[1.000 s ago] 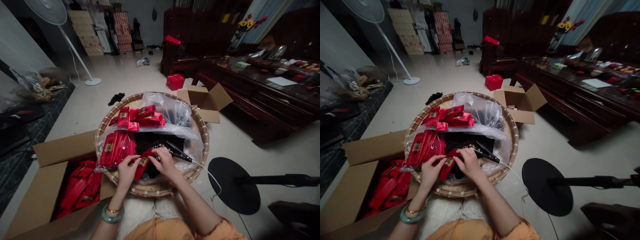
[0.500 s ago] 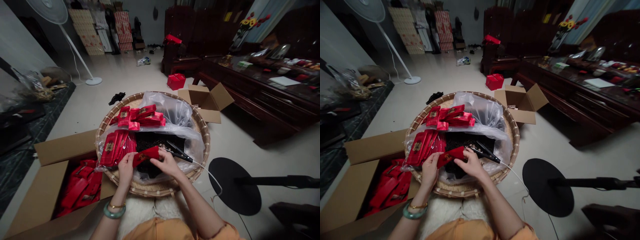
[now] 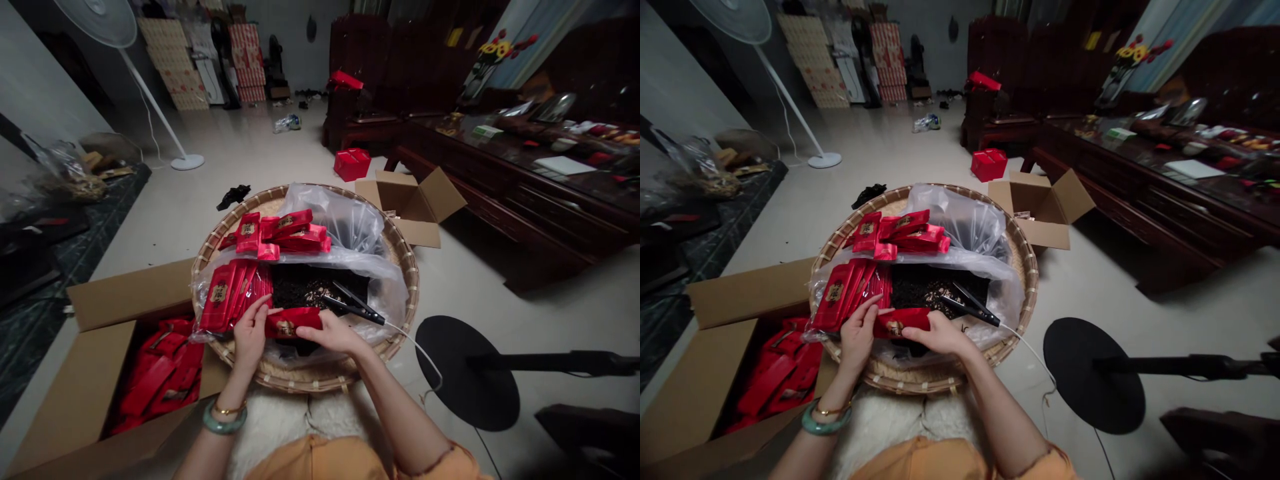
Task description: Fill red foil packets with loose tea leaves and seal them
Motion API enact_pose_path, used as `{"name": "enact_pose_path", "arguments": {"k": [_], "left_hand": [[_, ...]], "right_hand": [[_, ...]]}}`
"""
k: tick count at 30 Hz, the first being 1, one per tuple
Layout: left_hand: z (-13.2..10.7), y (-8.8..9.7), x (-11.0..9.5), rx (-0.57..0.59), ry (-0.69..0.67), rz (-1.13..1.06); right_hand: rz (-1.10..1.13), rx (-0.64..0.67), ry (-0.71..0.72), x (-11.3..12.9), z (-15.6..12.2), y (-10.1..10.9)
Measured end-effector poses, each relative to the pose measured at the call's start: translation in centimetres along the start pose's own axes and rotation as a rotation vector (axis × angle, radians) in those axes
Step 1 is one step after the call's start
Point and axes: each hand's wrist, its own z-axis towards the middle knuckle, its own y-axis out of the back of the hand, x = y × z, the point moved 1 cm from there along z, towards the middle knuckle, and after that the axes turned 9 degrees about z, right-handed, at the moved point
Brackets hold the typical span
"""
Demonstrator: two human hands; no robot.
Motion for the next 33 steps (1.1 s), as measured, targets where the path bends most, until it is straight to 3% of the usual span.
{"name": "enact_pose_path", "arguments": {"k": [8, 13, 17, 19, 25, 33], "left_hand": [[0.6, 0.6, 1.1, 0.022, -0.159, 0.152], [0.2, 0.6, 0.6, -0.046, -0.594, 0.51], [-0.9, -0.4, -0.5, 0.131, -0.826, 0.781], [-1.1, -0.9, -0.8, 0.186, -0.822, 0.841], [0.2, -1.7, -0.3, 0.155, -0.715, 0.796], [0.3, -1.9, 1.0, 0.168, -0.695, 0.663]], "right_hand": [[0.002, -0.014, -0.071, -1.2, 0.3, 0.6], [0.016, -0.08, -0.128, -1.8, 0.6, 1.1], [0.021, -0.065, -0.125, -1.6, 1.3, 1.0], [0.023, -0.023, -0.107, -1.2, 1.6, 0.8], [-0.041, -0.023, -0.064, 0.2, 2.6, 0.8], [-0.072, -0.011, -0.115, -0.5, 2.6, 1.7]]}}
